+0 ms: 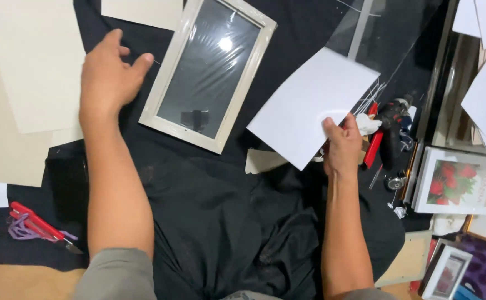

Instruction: The person places a white paper into a white frame, adds a clear plastic sheet, then inserts a wooden backing board. They secure the assembly by inserting metal clips into the frame's back slots and pressing them down with a red utility knife.

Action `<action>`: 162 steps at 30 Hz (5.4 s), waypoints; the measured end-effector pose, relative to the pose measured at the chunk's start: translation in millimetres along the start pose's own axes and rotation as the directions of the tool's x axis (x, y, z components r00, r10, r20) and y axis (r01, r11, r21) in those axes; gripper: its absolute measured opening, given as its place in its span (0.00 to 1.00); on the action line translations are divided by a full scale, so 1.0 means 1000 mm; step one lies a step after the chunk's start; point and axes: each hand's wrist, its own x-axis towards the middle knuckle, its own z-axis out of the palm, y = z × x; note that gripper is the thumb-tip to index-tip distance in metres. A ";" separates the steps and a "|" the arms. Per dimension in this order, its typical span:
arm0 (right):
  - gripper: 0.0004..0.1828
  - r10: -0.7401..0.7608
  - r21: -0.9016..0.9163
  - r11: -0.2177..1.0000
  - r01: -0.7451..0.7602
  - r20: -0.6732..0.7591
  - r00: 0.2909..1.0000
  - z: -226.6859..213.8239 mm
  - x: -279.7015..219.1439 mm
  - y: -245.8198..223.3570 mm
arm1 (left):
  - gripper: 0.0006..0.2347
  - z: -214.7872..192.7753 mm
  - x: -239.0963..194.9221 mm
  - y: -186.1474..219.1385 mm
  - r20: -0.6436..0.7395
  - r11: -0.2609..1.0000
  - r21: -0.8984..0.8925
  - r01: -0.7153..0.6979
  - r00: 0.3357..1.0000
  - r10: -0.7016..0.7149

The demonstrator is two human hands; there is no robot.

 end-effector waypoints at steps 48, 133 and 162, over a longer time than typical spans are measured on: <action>0.36 0.387 -0.230 0.909 -0.347 0.159 0.908 0.157 -0.036 0.094 | 0.07 -0.017 -0.009 0.044 0.486 0.947 -0.014 0.322 0.829 -0.275; 0.44 0.070 -0.732 0.660 0.166 0.279 0.958 0.181 -0.075 0.093 | 0.26 0.057 0.025 -0.006 0.276 0.968 0.215 0.130 0.943 -0.188; 0.07 -0.307 -0.678 0.256 0.689 0.618 0.723 0.204 -0.062 0.111 | 0.27 0.058 0.023 0.001 0.315 0.963 0.229 0.138 0.926 -0.208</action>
